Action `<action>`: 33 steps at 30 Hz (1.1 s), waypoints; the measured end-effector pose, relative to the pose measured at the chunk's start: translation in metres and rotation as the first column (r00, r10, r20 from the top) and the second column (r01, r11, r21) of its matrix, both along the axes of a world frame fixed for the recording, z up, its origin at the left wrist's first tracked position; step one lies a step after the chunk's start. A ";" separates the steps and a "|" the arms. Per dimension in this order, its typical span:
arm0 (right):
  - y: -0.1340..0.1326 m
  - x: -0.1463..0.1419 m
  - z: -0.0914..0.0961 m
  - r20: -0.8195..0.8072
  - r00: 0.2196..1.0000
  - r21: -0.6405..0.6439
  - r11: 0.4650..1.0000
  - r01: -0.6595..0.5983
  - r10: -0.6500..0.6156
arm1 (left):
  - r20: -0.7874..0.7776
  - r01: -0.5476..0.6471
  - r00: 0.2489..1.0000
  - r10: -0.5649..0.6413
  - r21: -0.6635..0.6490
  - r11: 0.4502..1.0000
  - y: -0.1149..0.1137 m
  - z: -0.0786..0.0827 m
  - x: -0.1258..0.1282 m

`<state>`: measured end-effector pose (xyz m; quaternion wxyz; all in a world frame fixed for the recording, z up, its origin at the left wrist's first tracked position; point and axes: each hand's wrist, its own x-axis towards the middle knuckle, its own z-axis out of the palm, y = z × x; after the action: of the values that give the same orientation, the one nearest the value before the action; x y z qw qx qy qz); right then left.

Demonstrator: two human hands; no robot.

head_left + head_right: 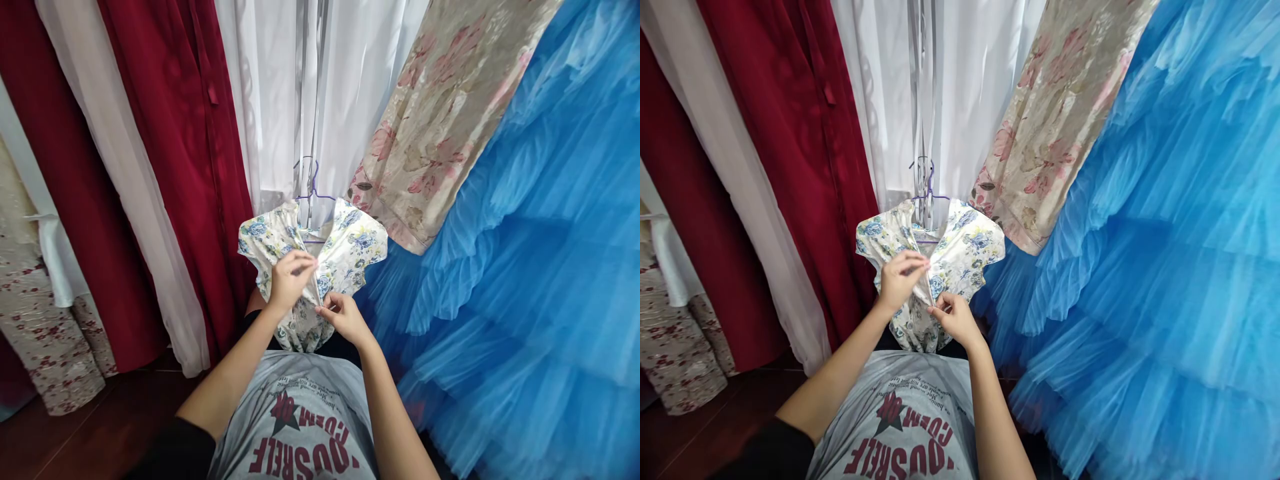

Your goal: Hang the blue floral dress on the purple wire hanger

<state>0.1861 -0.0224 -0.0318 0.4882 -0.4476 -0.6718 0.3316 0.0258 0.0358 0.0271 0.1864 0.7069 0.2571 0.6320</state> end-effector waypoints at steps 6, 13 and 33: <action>-0.004 0.009 0.014 0.041 0.984 -0.125 0.978 -0.167 0.173 | -0.025 -0.113 0.993 0.118 0.157 0.981 0.062 0.099 0.003; -0.007 0.020 0.007 0.149 0.956 -0.250 0.945 -0.212 0.254 | -0.024 0.100 0.995 -0.099 0.018 0.995 0.091 0.129 0.008; 0.113 -0.029 0.121 -0.269 0.958 0.361 0.912 0.193 -0.097 | -0.232 0.076 0.972 -0.032 0.181 0.981 0.059 0.121 -0.016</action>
<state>0.1572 0.0909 0.0888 0.6689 -0.3479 -0.6227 0.2092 0.0096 0.0945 0.1479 0.1052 0.7959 0.1964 0.5630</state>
